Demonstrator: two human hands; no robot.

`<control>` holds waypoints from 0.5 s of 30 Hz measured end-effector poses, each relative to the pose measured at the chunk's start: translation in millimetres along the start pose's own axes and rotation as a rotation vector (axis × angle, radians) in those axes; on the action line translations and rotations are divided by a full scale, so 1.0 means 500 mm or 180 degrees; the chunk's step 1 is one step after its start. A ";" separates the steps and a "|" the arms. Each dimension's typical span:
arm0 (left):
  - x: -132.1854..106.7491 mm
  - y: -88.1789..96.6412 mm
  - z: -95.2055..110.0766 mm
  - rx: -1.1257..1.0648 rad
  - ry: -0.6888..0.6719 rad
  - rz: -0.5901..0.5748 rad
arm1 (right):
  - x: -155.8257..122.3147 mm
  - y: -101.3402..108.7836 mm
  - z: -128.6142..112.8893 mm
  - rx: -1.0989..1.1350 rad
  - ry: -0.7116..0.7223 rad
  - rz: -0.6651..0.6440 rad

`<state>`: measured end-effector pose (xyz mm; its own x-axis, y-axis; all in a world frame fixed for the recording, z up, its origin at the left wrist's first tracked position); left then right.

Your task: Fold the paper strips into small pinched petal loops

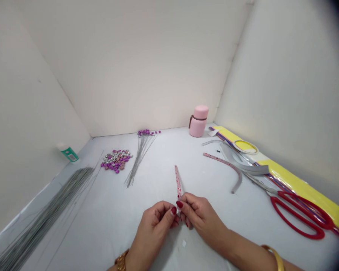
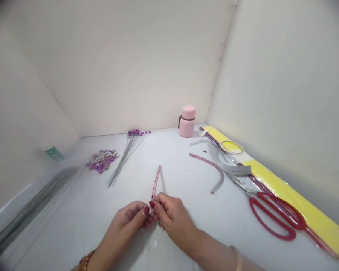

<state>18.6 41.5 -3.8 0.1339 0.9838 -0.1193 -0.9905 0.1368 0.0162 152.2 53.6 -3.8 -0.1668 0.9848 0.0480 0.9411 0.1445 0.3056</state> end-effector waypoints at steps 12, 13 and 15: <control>-0.009 -0.001 0.007 0.0055 -0.0197 -0.0019 | 0.000 -0.004 -0.003 0.0182 -0.0056 -0.0163; -0.009 0.000 0.008 0.0107 -0.0211 0.0010 | 0.000 -0.004 -0.003 0.0188 -0.0069 -0.0171; -0.008 0.001 0.009 0.0210 -0.0208 0.0068 | -0.001 -0.005 -0.002 0.0235 -0.0114 -0.0187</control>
<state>17.8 37.9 1.0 0.1169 0.9917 -0.0533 -0.9891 0.1210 0.0837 149.5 52.9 -3.5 -0.2131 0.9770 -0.0025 0.9493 0.2076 0.2360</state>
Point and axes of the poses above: each hand's wrist, its own x-axis towards the middle knuckle, its own y-axis out of the back of the hand, z = x × y, the point moved 3 cm from there along x, towards the middle knuckle, and after that the axes turned 10 degrees about z, right-handed, at the moved point
